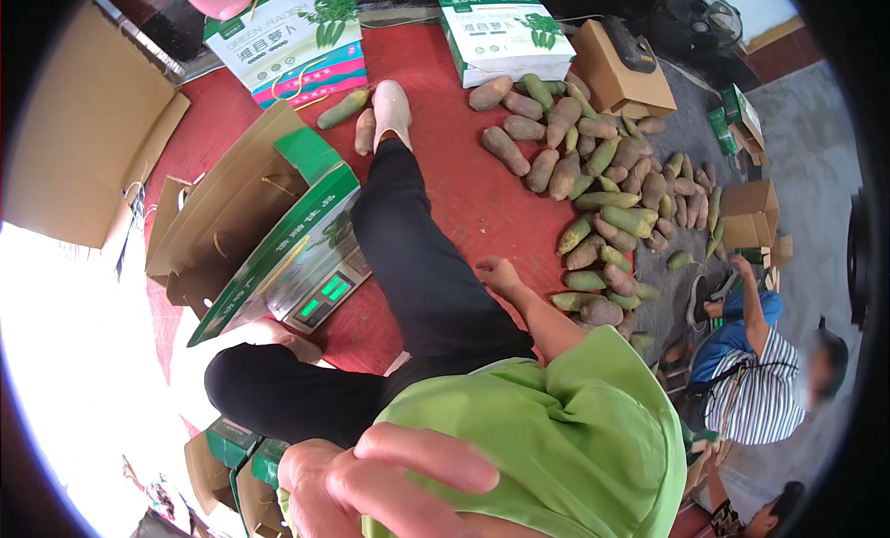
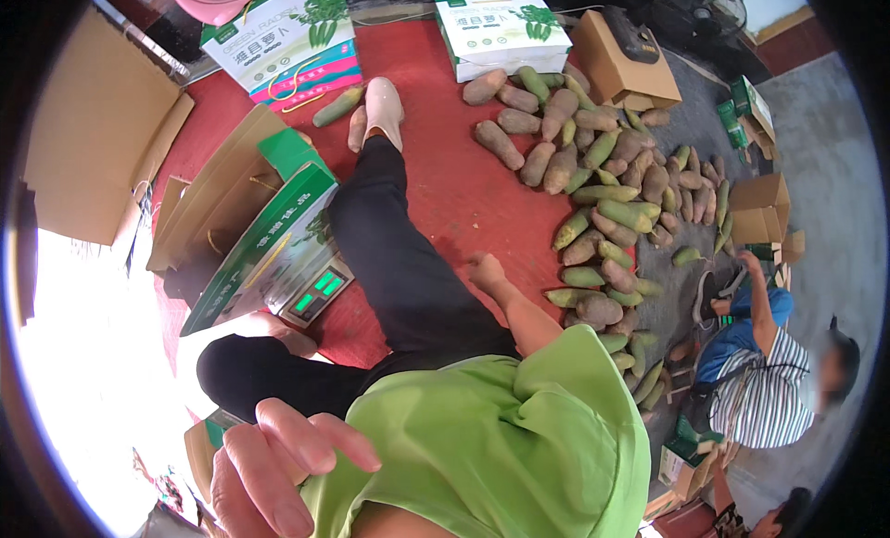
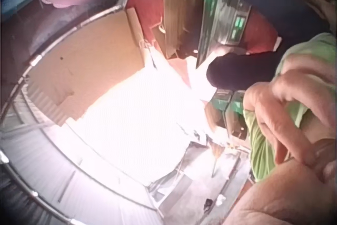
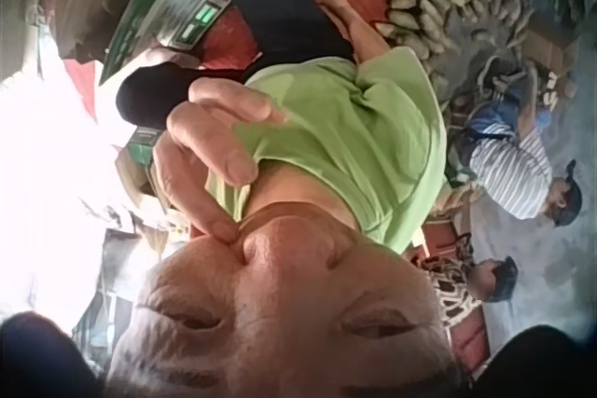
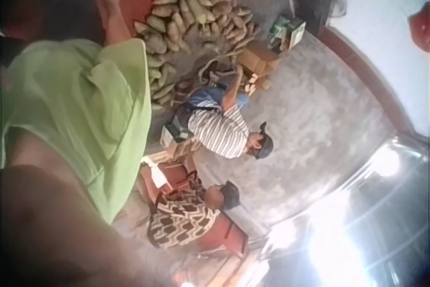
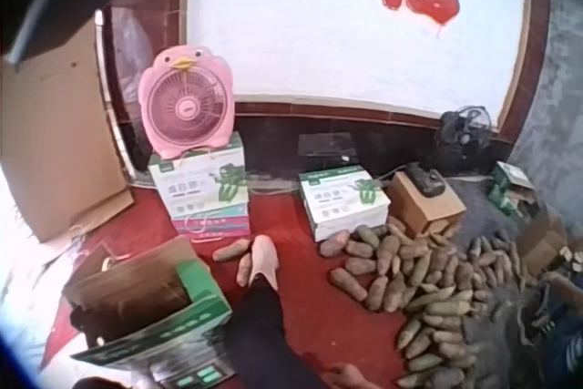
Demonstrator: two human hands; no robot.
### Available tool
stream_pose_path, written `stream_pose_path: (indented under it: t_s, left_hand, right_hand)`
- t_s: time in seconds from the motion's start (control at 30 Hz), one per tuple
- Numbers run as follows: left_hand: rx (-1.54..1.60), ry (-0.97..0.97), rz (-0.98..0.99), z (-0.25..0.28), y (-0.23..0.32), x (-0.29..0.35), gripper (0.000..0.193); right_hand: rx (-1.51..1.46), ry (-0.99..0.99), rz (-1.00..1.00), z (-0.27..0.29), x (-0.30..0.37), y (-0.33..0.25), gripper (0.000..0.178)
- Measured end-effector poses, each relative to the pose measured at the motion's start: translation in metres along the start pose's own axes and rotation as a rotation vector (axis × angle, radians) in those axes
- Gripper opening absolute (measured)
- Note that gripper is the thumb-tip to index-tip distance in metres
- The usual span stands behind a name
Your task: Sort produce into boxes and weigh them on a scale.
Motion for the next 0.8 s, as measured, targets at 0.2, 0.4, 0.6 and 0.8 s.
stream_pose_path:
  t_s: [0.2, 0.4, 0.6, 0.8]
  left_hand:
    - [0.077, -0.126, 0.034, 0.011, -0.018, 0.0, 0.025]
    - [0.115, 0.013, 0.31, 0.027, -0.033, 0.035, 0.031]
    - [-0.016, 0.27, 0.358, 0.036, -0.03, 0.046, 0.037]
    - [-0.098, 0.293, 0.357, 0.042, -0.046, 0.047, 0.047]
  right_hand:
    - [0.104, 0.004, 0.051, -0.015, -0.013, 0.021, 0.033]
    - [0.165, 0.033, 0.024, -0.019, -0.01, 0.023, 0.035]
    - [0.341, -0.002, 0.051, -0.028, -0.019, 0.02, 0.041]
    - [0.364, -0.034, 0.032, -0.031, -0.021, 0.022, 0.042]
Point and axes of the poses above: each hand's wrist, its own x-axis away from the middle knuckle, its own z-axis out of the back of the hand, y = z × x, the point moved 4 cm from there along -x, towards the middle knuckle, and after that the axes turned 9 degrees about x, right-handed, at the moved point
